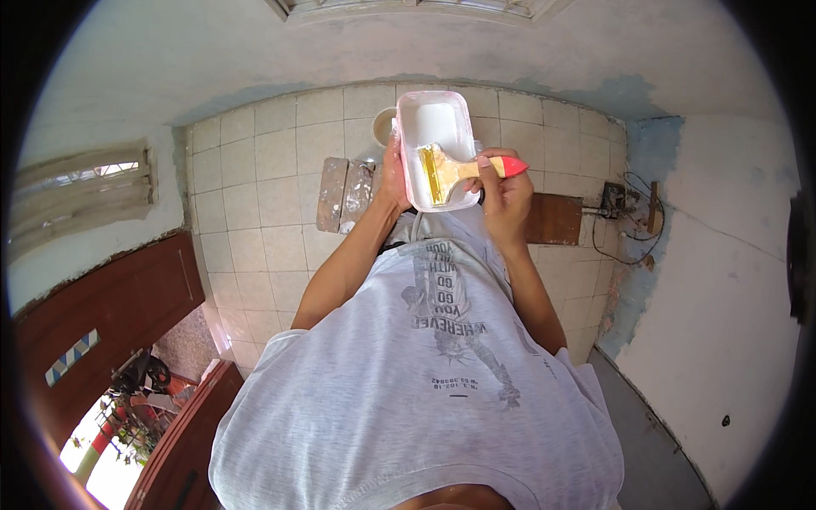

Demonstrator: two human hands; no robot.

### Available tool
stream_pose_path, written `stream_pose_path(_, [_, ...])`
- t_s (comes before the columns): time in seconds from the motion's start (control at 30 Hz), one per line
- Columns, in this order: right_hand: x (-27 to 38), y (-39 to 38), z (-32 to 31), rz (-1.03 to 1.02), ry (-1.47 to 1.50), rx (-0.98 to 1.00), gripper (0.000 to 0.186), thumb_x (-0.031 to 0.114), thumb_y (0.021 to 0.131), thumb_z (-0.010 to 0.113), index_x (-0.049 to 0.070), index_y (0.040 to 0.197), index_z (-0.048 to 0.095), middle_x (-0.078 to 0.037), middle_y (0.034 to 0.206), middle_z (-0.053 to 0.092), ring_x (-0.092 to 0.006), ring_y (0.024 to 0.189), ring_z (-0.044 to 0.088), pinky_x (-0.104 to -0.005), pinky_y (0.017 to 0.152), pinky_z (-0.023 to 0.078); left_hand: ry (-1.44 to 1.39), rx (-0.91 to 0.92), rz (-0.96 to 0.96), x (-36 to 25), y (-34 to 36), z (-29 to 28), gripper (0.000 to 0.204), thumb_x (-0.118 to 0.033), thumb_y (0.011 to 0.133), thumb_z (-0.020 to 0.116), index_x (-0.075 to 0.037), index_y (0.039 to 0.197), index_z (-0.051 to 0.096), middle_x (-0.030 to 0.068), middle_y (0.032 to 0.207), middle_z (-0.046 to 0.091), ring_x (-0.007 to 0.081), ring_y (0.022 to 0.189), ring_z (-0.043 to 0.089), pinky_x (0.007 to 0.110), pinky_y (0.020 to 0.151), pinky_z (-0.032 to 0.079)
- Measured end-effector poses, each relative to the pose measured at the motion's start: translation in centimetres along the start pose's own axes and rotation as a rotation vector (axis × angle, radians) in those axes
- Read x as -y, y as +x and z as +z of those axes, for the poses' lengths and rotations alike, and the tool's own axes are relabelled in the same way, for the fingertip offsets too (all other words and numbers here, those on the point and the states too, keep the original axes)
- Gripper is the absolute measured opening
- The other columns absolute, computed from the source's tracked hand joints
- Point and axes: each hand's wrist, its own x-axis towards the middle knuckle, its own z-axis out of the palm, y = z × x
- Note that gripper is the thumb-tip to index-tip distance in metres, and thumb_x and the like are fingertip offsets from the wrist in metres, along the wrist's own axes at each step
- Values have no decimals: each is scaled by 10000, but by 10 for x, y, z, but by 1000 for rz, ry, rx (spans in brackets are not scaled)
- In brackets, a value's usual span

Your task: The person stirs a white liquid inside a small plastic tray with a paintbrush.

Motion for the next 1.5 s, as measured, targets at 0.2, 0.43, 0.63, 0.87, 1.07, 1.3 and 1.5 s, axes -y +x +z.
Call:
stream_pose_path(0.2, [-11,4,-13,76,90,-43,166,147,1102,598,-13,1136,630,-99,917,713,-129,716,659,-264,679,503,-127,153,-53,-1,1,-9,778,-670,1072,366,-50,1520,510,198,1390,663,344,1210,697,508,1071,571])
stream_pose_path(0.43, [-13,4,-23,118,217,-129,171,134,1091,608,-23,1155,628,-127,972,722,-161,740,666,-278,689,494,71,-30,-19,0,2,7,824,-698,1061,343,-48,1548,480,203,1431,642,349,1246,685,505,1084,567])
stream_pose_path(0.63, [9,11,-30,-28,63,-94,173,116,1098,592,-43,1157,626,-128,977,718,-162,723,673,-275,664,509,-13,36,-28,1,5,4,791,-668,1079,340,-66,1580,452,185,1479,615,343,1305,656,523,1120,547])
stream_pose_path(0.87, [38,30,-29,-189,-249,-114,81,22,1022,666,-21,1090,675,-117,968,728,-151,731,694,-296,683,556,157,-26,-2,2,4,14,811,-679,1062,349,-74,1595,437,171,1519,585,343,1331,637,526,1124,545])
stream_pose_path(1.07, [37,58,-2,-591,-650,-66,131,-4,931,714,11,1057,679,-148,955,694,-246,741,698,-346,661,554,88,39,-30,5,9,9,743,-618,1099,351,-61,1580,452,164,1508,596,308,1317,649,505,1124,547])
stream_pose_path(1.3, [4,55,2,-395,-501,-82,66,5,952,699,-7,1013,678,-144,943,703,-225,712,707,-339,639,567,52,5,-21,6,8,6,737,-604,1105,327,-65,1599,424,166,1542,565,313,1357,618,501,1161,515])
stream_pose_path(1.5, [-1,46,2,-203,-234,-93,52,-11,1010,648,-43,1032,683,-115,959,713,-161,717,732,-296,643,591,31,44,-1,3,7,7,751,-610,1104,309,-65,1613,399,177,1559,545,328,1378,600,506,1166,510])
